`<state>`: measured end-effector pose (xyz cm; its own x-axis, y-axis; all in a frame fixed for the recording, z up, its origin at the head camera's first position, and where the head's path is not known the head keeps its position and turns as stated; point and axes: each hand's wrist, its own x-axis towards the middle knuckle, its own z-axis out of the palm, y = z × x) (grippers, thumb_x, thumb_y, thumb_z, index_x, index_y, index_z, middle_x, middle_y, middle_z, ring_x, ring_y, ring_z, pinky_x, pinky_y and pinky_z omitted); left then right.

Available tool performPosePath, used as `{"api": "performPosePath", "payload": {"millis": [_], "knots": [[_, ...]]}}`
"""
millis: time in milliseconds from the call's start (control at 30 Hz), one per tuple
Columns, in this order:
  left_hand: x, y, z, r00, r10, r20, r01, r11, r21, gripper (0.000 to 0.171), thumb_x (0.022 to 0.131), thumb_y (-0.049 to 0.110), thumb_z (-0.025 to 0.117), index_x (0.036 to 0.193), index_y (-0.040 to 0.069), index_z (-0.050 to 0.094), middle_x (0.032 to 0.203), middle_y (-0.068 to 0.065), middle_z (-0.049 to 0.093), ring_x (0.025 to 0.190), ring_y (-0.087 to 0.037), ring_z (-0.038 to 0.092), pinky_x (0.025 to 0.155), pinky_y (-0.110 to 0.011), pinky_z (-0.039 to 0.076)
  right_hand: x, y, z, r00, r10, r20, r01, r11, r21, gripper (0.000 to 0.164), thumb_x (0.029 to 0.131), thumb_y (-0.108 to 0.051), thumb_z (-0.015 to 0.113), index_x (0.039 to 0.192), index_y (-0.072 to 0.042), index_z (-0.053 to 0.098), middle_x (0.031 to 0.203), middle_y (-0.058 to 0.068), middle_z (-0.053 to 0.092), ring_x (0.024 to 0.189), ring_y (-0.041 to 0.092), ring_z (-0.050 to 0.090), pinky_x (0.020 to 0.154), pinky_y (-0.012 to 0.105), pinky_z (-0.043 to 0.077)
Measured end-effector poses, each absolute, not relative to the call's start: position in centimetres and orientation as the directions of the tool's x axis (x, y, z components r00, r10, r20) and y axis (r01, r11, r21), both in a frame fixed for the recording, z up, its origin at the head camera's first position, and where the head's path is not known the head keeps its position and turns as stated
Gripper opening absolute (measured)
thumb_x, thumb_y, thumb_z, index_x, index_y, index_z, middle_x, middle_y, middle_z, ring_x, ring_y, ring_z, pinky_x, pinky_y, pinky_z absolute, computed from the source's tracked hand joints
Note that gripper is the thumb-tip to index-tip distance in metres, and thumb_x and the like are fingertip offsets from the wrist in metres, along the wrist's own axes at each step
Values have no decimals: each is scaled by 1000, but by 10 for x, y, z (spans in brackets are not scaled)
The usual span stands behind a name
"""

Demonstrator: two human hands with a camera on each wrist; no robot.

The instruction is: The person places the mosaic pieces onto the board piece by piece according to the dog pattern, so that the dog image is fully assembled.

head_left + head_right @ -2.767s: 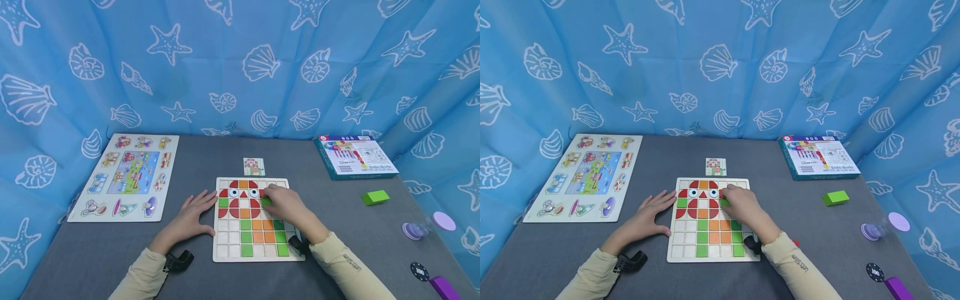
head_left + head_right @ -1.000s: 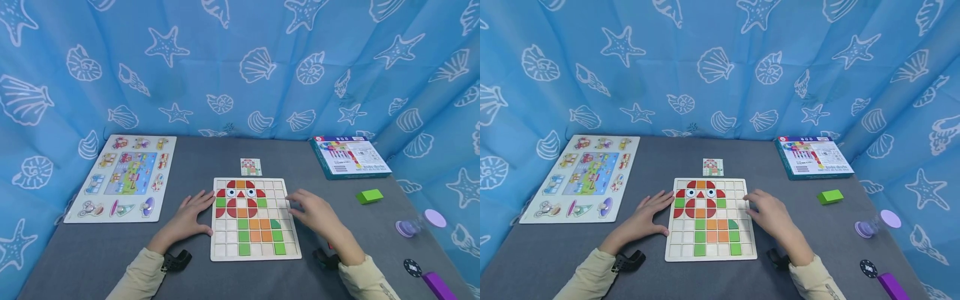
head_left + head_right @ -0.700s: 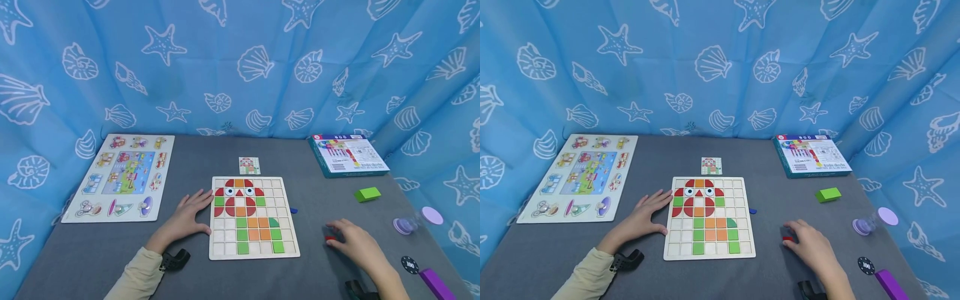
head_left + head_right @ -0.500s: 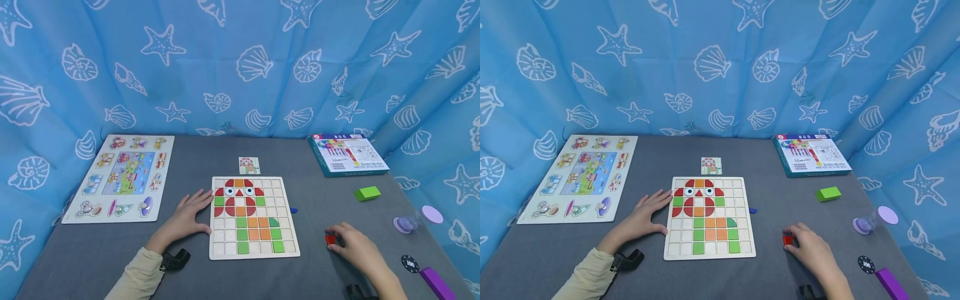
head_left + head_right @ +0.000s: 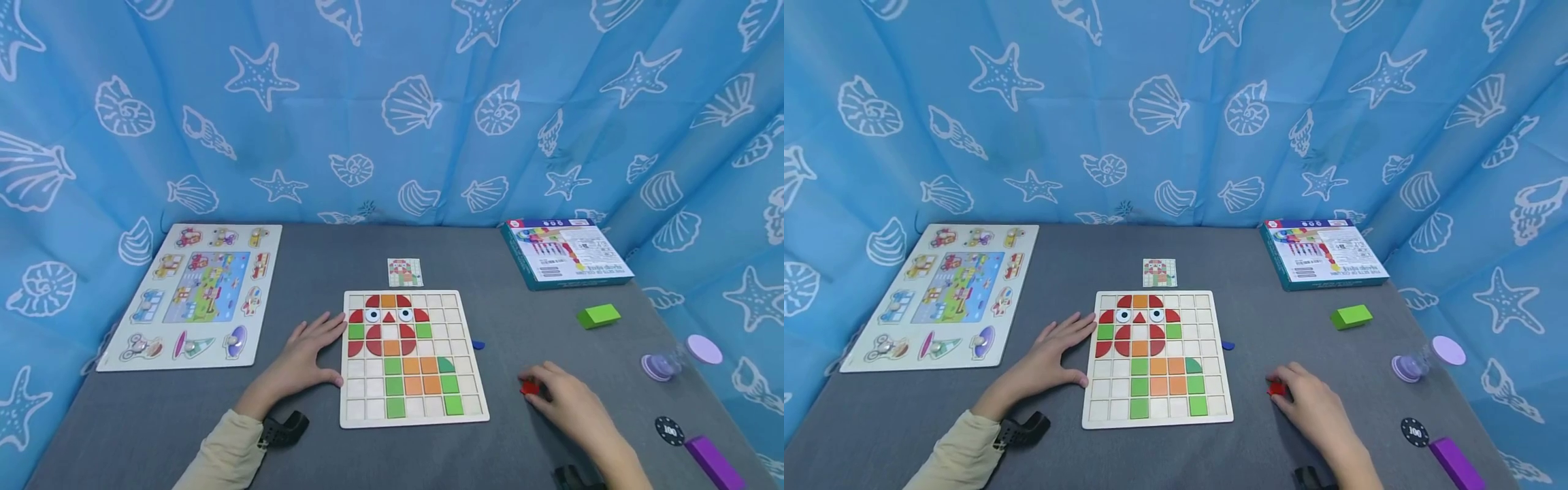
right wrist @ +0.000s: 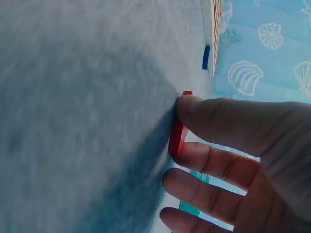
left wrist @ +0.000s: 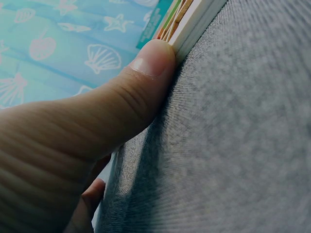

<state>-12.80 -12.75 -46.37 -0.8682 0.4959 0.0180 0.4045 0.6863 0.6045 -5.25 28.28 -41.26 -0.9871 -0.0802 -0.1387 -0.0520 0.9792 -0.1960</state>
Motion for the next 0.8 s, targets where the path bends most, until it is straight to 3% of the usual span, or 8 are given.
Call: {"api": "performPosePath", "payload": {"millis": [200, 433, 600, 800], "knots": [[-129, -127, -464, -866, 499, 26, 413, 686, 599, 99, 57, 57, 70, 139, 18, 31, 146, 5, 23, 136, -23, 13, 104, -54, 4, -58, 273, -412, -980, -79, -184, -34, 971, -238, 31, 67, -8, 74, 97, -7, 64, 71, -2, 51, 64, 12, 44, 57, 30, 39], [-129, -126, -465, -863, 504, 37, 423, 680, 599, 99, 57, 57, 70, 139, 17, 32, 146, 5, 23, 136, -23, 13, 104, -54, 4, -61, 275, -409, -978, -86, -190, -37, 968, -247, 21, 68, -5, 73, 86, -7, 62, 64, -3, 45, 58, 11, 40, 51, 27, 33], [-129, -127, -464, -864, 501, 37, 421, 681, 598, 99, 57, 56, 71, 139, 17, 32, 146, 4, 24, 136, -24, 13, 104, -54, 4, -67, 263, -405, -984, -102, -146, -62, 964, -259, 18, 68, -5, 70, 84, -6, 61, 64, -2, 46, 57, 11, 41, 50, 26, 32], [-129, -127, -465, -864, 503, 35, 420, 679, 602, 99, 57, 56, 71, 139, 17, 32, 146, 4, 24, 136, -23, 13, 104, -53, 4, -88, 216, -394, -981, -183, -58, -157, 939, -307, 21, 69, -14, 73, 86, -10, 62, 69, -3, 51, 59, 9, 42, 50, 22, 35]]}}
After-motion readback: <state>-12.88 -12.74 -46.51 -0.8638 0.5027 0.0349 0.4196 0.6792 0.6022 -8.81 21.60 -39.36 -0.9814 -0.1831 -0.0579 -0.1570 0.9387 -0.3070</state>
